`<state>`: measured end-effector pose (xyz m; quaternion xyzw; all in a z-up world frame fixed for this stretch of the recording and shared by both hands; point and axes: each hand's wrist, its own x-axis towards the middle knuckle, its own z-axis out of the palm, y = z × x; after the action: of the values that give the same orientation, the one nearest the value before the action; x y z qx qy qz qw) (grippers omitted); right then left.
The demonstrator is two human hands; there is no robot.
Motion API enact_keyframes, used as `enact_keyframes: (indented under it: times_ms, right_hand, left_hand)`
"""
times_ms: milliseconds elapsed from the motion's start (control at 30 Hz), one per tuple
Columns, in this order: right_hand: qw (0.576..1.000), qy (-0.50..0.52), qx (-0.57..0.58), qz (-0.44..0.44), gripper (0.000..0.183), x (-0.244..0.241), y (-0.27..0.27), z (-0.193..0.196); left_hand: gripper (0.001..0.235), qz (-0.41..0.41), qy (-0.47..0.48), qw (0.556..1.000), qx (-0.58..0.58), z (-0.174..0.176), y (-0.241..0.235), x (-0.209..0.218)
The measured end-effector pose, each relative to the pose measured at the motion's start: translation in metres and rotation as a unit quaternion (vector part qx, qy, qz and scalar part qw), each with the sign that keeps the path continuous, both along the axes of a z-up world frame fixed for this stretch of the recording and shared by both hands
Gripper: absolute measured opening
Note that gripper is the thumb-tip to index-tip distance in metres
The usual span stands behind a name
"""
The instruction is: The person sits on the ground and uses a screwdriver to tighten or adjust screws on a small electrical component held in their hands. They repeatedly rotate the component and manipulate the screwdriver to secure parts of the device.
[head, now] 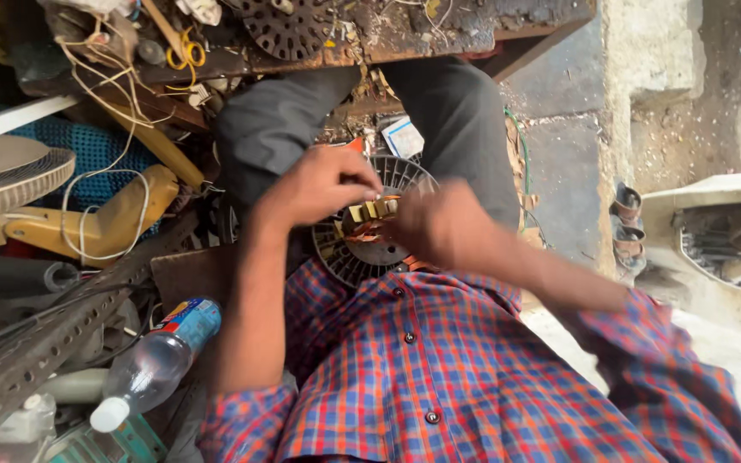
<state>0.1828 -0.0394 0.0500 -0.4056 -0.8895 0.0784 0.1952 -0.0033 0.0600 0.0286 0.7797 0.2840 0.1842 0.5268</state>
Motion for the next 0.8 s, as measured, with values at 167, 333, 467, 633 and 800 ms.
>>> enact_keyframes:
  times_ms: [167, 333, 467, 633, 800]
  right_hand:
    - [0.993, 0.081, -0.059, -0.056, 0.023, 0.037, -0.047, 0.000]
    - [0.952, 0.218, -0.166, -0.135, 0.009, 0.053, 0.019, -0.079]
    - [0.974, 0.143, 0.015, -0.177, 0.013, 0.038, 0.044, -0.083]
    - [0.998, 0.046, -0.028, 0.020, 0.013, 0.015, 0.001, -0.022]
    - [0.996, 0.074, -0.022, 0.045, 0.022, 0.041, -0.038, -0.015]
  left_hand:
    - [0.038, 0.204, -0.216, 0.955, 0.007, -0.020, -0.087, -0.017]
    - [0.007, 0.174, -0.122, 0.920, 0.331, -0.017, -0.090, -0.011]
    - [0.013, 0.288, -0.115, 0.950, -0.041, -0.016, -0.045, 0.004]
    - [0.016, 0.028, 0.074, 0.997, -0.017, -0.012, -0.001, -0.004]
    - [0.012, 0.153, -0.078, 0.957, 0.233, -0.015, -0.081, -0.021]
